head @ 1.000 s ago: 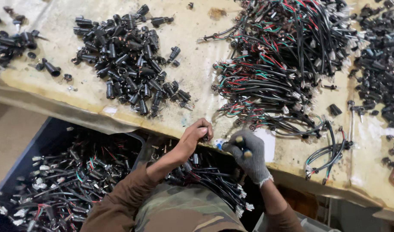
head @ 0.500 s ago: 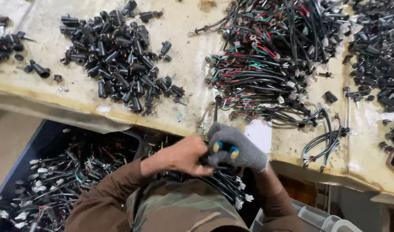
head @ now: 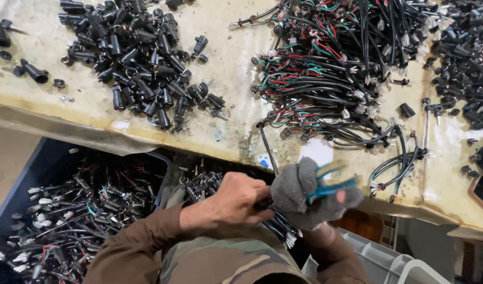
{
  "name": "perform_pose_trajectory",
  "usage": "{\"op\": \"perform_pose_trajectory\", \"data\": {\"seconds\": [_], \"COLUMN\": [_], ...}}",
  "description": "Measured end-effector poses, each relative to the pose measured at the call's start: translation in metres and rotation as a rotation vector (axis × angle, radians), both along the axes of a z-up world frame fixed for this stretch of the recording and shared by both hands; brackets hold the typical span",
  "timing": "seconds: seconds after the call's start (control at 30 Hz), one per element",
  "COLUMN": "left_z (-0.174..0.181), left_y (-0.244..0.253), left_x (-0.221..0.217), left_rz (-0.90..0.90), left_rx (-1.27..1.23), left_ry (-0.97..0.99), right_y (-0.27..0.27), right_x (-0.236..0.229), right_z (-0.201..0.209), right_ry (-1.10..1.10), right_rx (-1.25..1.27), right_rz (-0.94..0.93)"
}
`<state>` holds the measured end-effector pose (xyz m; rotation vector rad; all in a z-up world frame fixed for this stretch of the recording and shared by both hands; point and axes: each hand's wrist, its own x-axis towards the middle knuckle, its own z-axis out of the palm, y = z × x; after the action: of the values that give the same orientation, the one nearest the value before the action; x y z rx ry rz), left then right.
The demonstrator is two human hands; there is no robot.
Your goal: The person repeatedly picks a black cylindrical connector and a short multi-wire harness from piles on a table, aligns and presses them together, then places the assembled unit into a bin below. The process continues with many identical units.
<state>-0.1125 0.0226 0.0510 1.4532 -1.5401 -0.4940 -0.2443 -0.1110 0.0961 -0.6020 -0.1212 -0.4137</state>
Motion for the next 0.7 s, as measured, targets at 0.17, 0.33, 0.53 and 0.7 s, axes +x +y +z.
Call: {"op": "perform_pose_trajectory", "data": {"seconds": [0.17, 0.33, 0.53, 0.7], "left_z": [-0.005, -0.002, 0.018, 0.024], "left_y": [0.013, 0.012, 0.014, 0.043], "left_x": [-0.017, -0.013, 0.037, 0.071], "left_rz": [0.03, -0.001, 0.015, -0.646], "left_rx": [0.06, 0.014, 0.012, -0.018], "left_ry": [0.1, 0.175, -0.098, 0.23], "right_y": [0.02, 0.029, -0.03, -0.129], "right_x": [0.001, -0.009, 0.004, 0.009], "right_z": [-0.003, -0.026, -0.031, -0.045], "right_ry": [0.003, 0.033, 0.509, 0.837], "right_rx": [-0.048, -0.241, -0.492, -1.8], "right_rz": [-0.148, -0.199, -0.593, -0.873]}}
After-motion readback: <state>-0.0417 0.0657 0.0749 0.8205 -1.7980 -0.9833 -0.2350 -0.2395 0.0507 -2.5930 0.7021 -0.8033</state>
